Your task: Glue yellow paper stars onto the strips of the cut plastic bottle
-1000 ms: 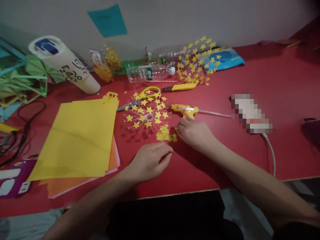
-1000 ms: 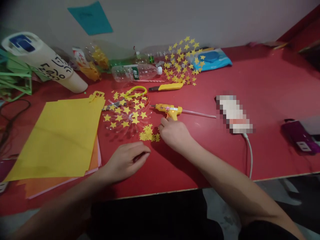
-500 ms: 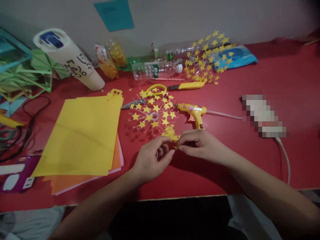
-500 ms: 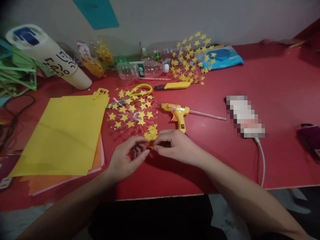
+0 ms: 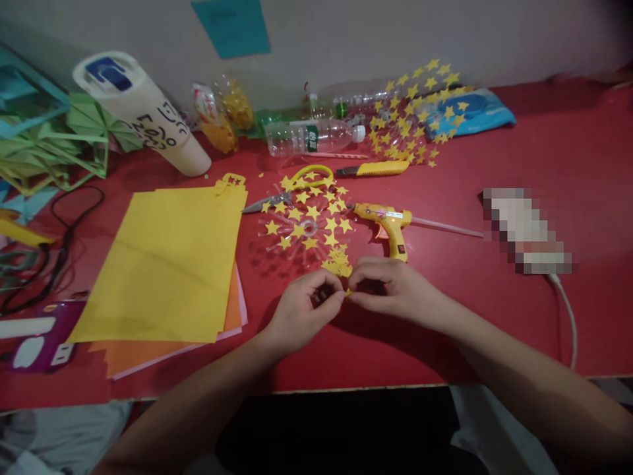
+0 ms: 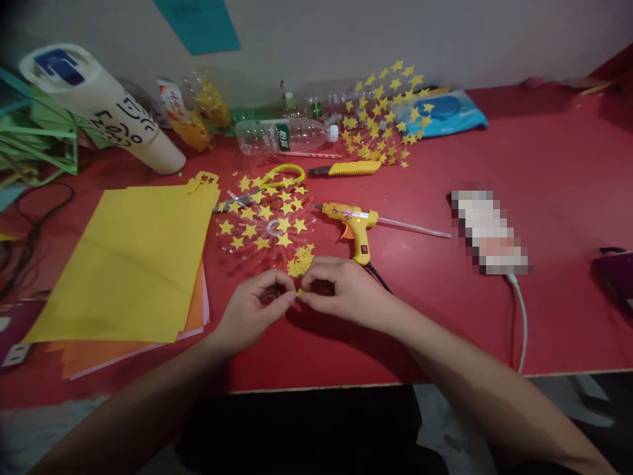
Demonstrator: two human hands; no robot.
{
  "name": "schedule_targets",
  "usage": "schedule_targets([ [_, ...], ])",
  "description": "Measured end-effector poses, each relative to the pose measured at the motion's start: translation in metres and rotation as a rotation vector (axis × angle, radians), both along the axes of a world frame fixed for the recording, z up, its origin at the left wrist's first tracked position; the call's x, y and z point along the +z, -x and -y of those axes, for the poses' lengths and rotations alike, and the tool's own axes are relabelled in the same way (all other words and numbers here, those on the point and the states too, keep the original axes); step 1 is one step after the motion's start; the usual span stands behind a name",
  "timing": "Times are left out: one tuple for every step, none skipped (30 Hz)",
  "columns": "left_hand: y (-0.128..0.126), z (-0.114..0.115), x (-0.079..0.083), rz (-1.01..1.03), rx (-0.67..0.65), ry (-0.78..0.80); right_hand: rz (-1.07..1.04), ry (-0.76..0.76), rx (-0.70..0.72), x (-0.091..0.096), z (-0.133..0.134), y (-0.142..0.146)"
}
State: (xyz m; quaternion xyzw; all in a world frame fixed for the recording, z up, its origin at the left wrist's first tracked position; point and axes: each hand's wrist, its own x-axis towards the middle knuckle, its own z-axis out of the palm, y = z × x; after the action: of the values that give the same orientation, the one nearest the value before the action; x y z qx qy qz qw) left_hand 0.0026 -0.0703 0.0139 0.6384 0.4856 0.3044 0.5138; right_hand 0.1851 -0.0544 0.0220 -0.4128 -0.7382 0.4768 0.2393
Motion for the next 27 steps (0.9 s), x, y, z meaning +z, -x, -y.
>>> schedule_targets([
  [0.000,-0.001,0.001,0.028,-0.002,0.037,-0.015,0.008,0.005,0.000,0.000,0.001],
  [0.000,-0.001,0.001,0.058,-0.007,0.076,-0.031,0.026,0.012,0.000,0.000,0.001],
  [0.000,-0.001,0.002,0.088,-0.014,0.114,-0.048,0.051,0.019,0.000,0.000,0.002],
  [0.000,-0.002,0.002,0.117,-0.016,0.149,-0.069,0.079,0.024,0.000,0.000,0.002],
  [0.000,-0.002,0.002,0.142,-0.014,0.178,-0.091,0.101,0.019,-0.001,0.000,0.003],
  [0.001,-0.002,0.002,0.158,-0.008,0.196,-0.110,0.112,-0.002,-0.001,0.000,0.003],
  [0.001,-0.002,0.002,0.165,0.000,0.204,-0.122,0.107,-0.037,-0.002,0.000,0.004],
  [0.001,-0.002,0.002,0.163,0.006,0.207,-0.127,0.087,-0.079,-0.003,0.000,0.004],
  [0.001,-0.002,0.002,0.155,0.010,0.211,-0.129,0.059,-0.122,-0.003,0.000,0.004],
  [0.001,-0.002,0.002,0.146,0.014,0.220,-0.127,0.030,-0.158,-0.004,0.001,0.004],
  [0.000,-0.002,0.002,0.143,0.019,0.236,-0.123,0.004,-0.181,-0.005,0.001,0.004],
  [0.000,-0.002,0.002,0.148,0.026,0.255,-0.121,-0.015,-0.193,-0.005,0.001,0.004],
  [0.000,-0.002,0.002,0.158,0.034,0.273,-0.119,-0.028,-0.197,-0.006,0.002,0.005],
  [-0.001,-0.002,0.002,0.173,0.043,0.282,-0.115,-0.037,-0.197,-0.006,0.002,0.005],
  [-0.001,-0.002,0.003,0.190,0.046,0.280,-0.111,-0.044,-0.195,-0.007,0.003,0.005],
  [-0.001,-0.003,0.003,0.201,0.044,0.270,-0.107,-0.052,-0.193,-0.007,0.003,0.006],
  [-0.001,-0.003,0.004,0.203,0.041,0.254,-0.105,-0.057,-0.192,-0.007,0.004,0.007],
  [-0.002,-0.003,0.004,0.198,0.042,0.234,-0.105,-0.059,-0.193,-0.008,0.004,0.008],
  [-0.002,-0.002,0.004,0.185,0.049,0.212,-0.108,-0.061,-0.197,-0.008,0.004,0.009],
  [-0.002,-0.002,0.004,0.166,0.062,0.192,-0.112,-0.063,-0.203,-0.008,0.005,0.010],
  [-0.002,-0.002,0.004,0.145,0.076,0.176,-0.116,-0.063,-0.209,-0.009,0.005,0.011],
  [-0.002,-0.002,0.004,0.130,0.088,0.167,-0.119,-0.062,-0.215,-0.009,0.005,0.011],
  [-0.002,-0.002,0.003,0.124,0.096,0.164,-0.122,-0.060,-0.221,-0.010,0.005,0.011],
  [-0.001,-0.002,0.003,0.126,0.100,0.164,-0.125,-0.061,-0.227,-0.010,0.005,0.011],
  [-0.001,-0.002,0.002,0.133,0.100,0.167,-0.127,-0.061,-0.233,-0.011,0.005,0.011],
  [-0.001,-0.002,0.002,0.141,0.095,0.170,-0.129,-0.064,-0.238,-0.011,0.005,0.011],
  [0.000,-0.002,0.002,0.146,0.093,0.170,-0.131,-0.068,-0.240,-0.012,0.005,0.011],
])
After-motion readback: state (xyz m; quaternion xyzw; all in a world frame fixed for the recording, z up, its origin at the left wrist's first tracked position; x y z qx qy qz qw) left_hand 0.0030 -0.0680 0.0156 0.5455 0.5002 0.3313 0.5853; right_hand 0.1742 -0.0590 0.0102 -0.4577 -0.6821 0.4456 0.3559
